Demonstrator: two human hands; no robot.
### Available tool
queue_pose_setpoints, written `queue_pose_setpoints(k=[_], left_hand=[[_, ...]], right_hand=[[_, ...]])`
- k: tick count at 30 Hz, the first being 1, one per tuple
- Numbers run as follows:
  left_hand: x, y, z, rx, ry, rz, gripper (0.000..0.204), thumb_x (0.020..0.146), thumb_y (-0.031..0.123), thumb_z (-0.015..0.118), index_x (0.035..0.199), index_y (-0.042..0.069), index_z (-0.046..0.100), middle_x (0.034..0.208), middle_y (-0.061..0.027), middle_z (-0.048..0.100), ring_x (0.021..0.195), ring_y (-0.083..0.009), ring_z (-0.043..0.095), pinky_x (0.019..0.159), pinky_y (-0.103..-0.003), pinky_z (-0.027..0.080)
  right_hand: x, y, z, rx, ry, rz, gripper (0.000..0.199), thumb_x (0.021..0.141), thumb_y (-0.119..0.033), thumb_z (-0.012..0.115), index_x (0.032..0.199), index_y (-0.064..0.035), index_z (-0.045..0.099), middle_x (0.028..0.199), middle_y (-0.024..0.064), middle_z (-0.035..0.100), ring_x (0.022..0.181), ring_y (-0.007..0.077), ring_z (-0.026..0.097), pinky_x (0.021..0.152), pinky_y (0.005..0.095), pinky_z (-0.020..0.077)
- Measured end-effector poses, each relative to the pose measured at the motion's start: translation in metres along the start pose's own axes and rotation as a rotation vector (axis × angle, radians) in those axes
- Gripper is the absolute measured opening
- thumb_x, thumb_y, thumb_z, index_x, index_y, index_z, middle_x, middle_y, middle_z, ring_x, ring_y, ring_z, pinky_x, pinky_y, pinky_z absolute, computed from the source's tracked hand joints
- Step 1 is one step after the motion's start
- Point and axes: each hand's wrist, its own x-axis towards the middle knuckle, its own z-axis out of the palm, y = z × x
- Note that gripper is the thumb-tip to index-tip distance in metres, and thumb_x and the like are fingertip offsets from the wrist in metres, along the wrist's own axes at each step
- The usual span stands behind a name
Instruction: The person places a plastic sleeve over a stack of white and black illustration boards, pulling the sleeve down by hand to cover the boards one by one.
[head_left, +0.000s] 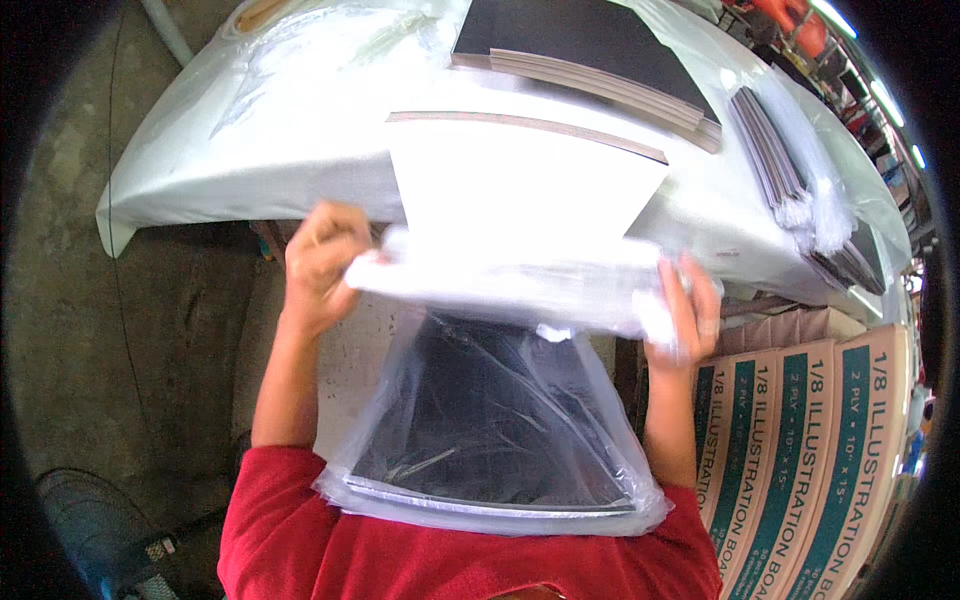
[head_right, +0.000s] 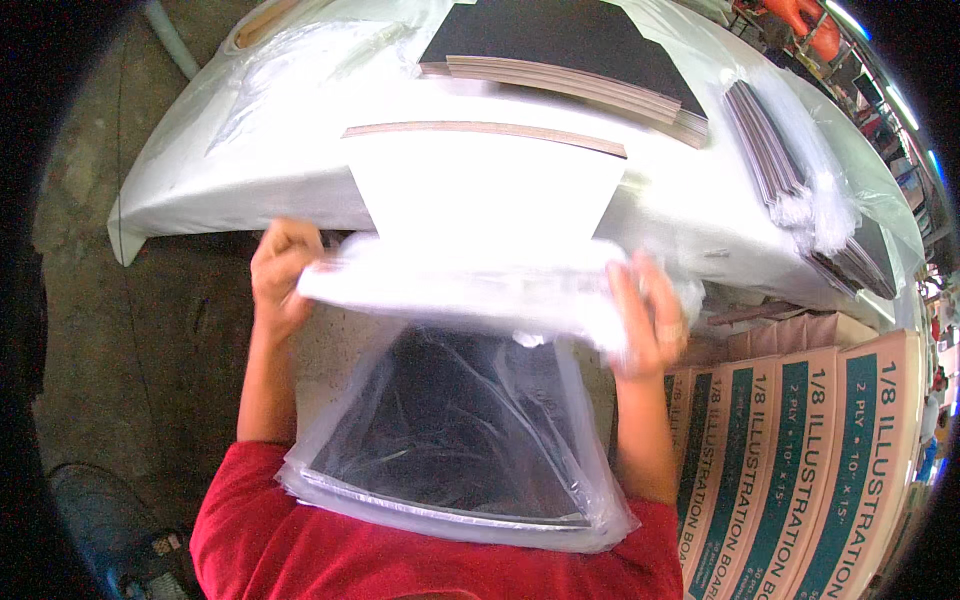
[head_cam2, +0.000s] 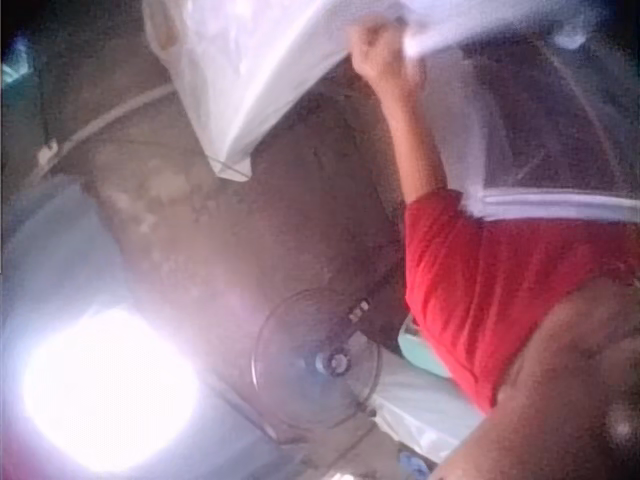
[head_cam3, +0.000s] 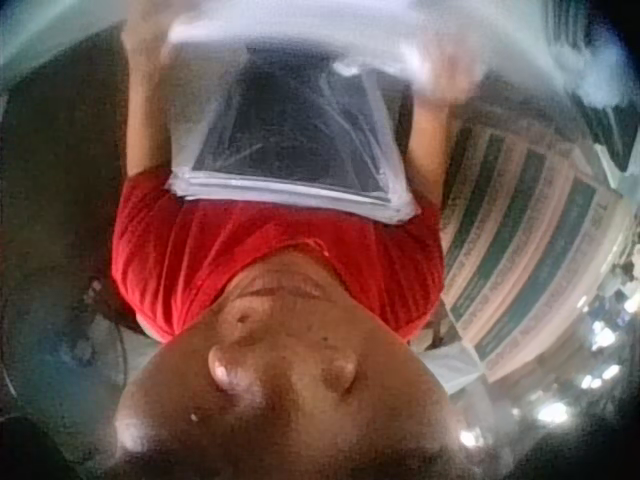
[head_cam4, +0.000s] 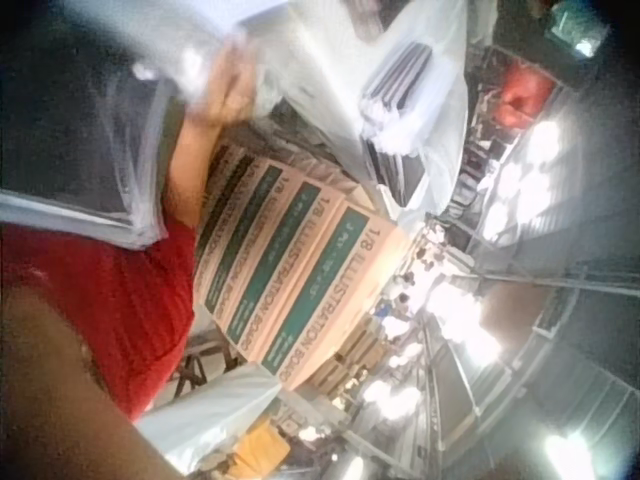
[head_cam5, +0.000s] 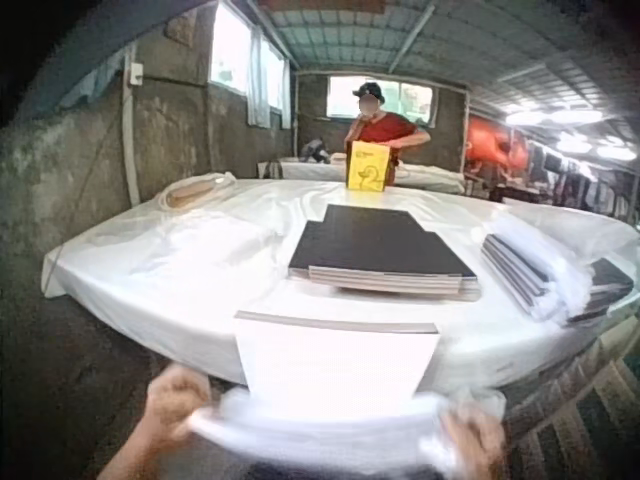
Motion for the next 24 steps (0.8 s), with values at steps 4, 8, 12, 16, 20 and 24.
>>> queue_pose_setpoints(k=[4, 8, 12, 16, 20, 24], left_hand=[[0.011, 0.0, 0.005, -0.384, -0.269, -0.469, 0.02, 0.076, 0.024, 0.059, 0.08, 0.005, 0.063, 0.074, -0.0061, 0.059, 0.068, -0.0175, 0.056, 0.063, -0.029, 0.044], [-0.039, -0.104, 0.065, -1.097, -0.028, -0.941, 0.022, 0.081, 0.023, 0.053, 0.091, 0.005, 0.057, 0.084, -0.0073, 0.06, 0.073, -0.0173, 0.056, 0.064, -0.031, 0.046], [-0.174, -0.153, 0.136, -1.242, -0.133, -1.351, 0.025, 0.082, 0.025, 0.051, 0.097, 0.006, 0.056, 0.091, -0.0081, 0.06, 0.078, -0.0185, 0.056, 0.072, -0.032, 0.044], [-0.207, -0.143, 0.152, -0.648, -0.259, -1.141, 0.026, 0.08, 0.026, 0.055, 0.096, 0.006, 0.057, 0.088, -0.0089, 0.06, 0.072, -0.0165, 0.056, 0.067, -0.03, 0.045], [-0.191, -0.159, 0.142, -0.585, -0.461, -1.051, 0.026, 0.08, 0.026, 0.056, 0.094, 0.005, 0.058, 0.085, -0.0086, 0.06, 0.068, -0.015, 0.055, 0.064, -0.029, 0.044], [-0.093, -0.139, 0.064, -0.203, -0.796, -0.86, 0.026, 0.078, 0.027, 0.058, 0.089, 0.003, 0.058, 0.08, -0.0078, 0.059, 0.063, -0.0129, 0.052, 0.059, -0.028, 0.044]], right_hand=[[-0.003, 0.024, -0.025, 0.835, -0.284, 0.994, 0.021, 0.073, -0.01, 0.052, 0.09, 0.0006, 0.058, 0.067, 0.0072, 0.056, 0.048, 0.0106, 0.051, 0.04, 0.0224, 0.0402], [-0.093, 0.066, 0.055, 1.249, -0.406, 1.685, 0.015, 0.081, -0.023, 0.052, 0.082, -0.0077, 0.053, 0.053, -0.0033, 0.043, 0.042, 0.0033, 0.041, 0.038, 0.0182, 0.0338], [-0.25, 0.1, 0.075, 1.034, -1.073, 1.502, 0.022, 0.078, -0.023, 0.056, 0.092, -0.0069, 0.059, 0.076, 0.0027, 0.058, 0.068, 0.0121, 0.056, 0.061, 0.0232, 0.0442], [-0.21, 0.059, 0.058, 1.127, -1.084, 1.636, 0.02, 0.072, -0.02, 0.062, 0.086, -0.0065, 0.061, 0.074, 0.0018, 0.058, 0.065, 0.0122, 0.054, 0.059, 0.023, 0.0428], [-0.162, 0.093, 0.058, 0.618, -1.274, 1.067, 0.021, 0.07, -0.019, 0.064, 0.086, -0.0051, 0.061, 0.073, 0.0017, 0.058, 0.064, 0.0121, 0.053, 0.058, 0.023, 0.0425], [-0.013, 0.083, -0.016, 0.725, -0.679, 1.001, 0.026, 0.075, -0.018, 0.057, 0.095, 0.0, 0.058, 0.078, 0.0034, 0.059, 0.067, 0.0128, 0.054, 0.061, 0.025, 0.0433]])
